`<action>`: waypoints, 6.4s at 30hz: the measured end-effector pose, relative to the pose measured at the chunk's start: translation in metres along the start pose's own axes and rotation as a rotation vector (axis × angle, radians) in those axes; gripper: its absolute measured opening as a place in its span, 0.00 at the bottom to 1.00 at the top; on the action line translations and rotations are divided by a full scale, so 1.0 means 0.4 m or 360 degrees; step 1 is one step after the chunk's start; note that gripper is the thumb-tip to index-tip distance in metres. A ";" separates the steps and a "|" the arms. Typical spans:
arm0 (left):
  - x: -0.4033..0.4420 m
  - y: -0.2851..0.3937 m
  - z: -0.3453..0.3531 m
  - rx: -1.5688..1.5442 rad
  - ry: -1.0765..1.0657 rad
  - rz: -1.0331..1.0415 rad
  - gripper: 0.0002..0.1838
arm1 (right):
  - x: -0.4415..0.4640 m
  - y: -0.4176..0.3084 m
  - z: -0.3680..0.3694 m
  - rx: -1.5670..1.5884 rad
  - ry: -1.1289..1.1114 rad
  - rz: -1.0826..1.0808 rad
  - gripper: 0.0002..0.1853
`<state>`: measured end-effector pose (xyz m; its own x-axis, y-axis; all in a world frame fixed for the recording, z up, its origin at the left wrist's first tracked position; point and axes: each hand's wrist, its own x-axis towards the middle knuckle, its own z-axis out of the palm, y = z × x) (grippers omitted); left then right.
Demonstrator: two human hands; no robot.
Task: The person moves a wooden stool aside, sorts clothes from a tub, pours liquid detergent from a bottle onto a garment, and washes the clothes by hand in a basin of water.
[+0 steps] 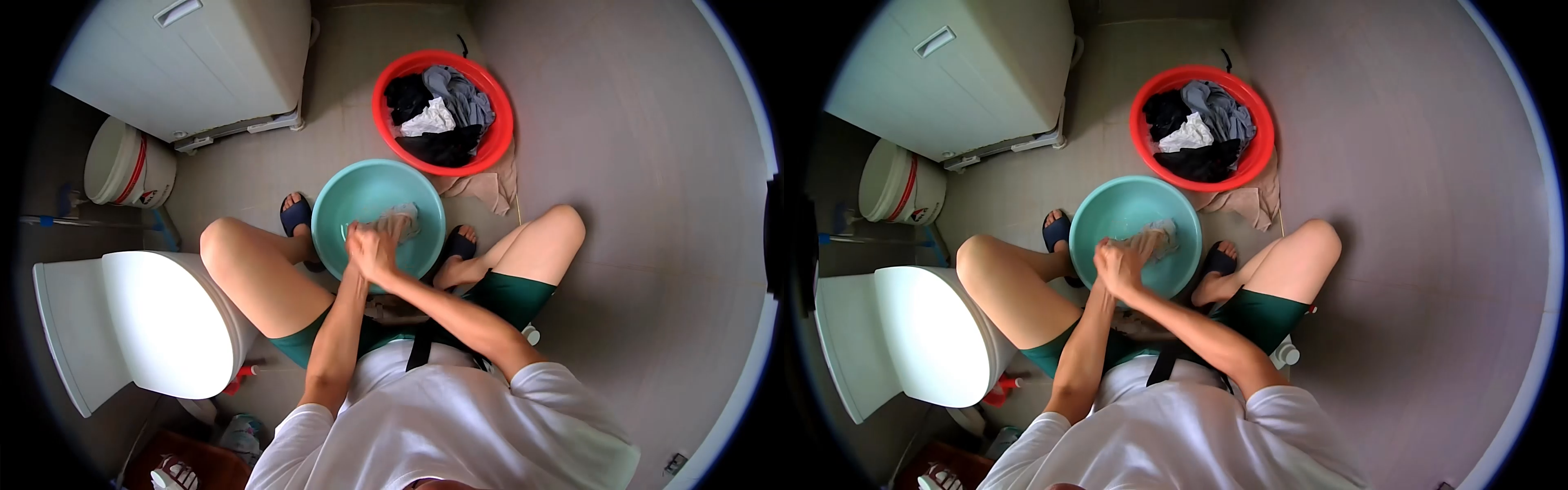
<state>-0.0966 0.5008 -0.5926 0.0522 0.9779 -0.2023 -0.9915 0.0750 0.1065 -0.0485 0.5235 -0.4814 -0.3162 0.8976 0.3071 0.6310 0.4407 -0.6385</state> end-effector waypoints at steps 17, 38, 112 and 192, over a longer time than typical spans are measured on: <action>0.002 0.043 0.219 -0.0043 0.0618 0.0273 0.32 | 0.012 0.248 -0.224 0.1239 -0.0307 0.0900 0.19; -0.012 0.034 0.247 0.0653 0.0149 -0.0112 0.27 | -0.022 0.291 -0.170 0.1917 -0.1026 0.1673 0.20; -0.110 0.100 0.322 0.0425 0.0651 -0.0140 0.28 | -0.077 0.112 -0.186 0.1595 -0.0423 0.1105 0.32; -1.463 0.856 0.774 0.4143 0.3183 0.1622 0.15 | 0.408 -0.243 0.211 0.0893 -0.0786 -0.0422 0.23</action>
<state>-0.4296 0.0145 -0.1365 -0.6879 0.3389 0.6418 0.3550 0.9284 -0.1097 -0.2212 0.6265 -0.4287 -0.7665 0.5979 0.2343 0.0806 0.4515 -0.8886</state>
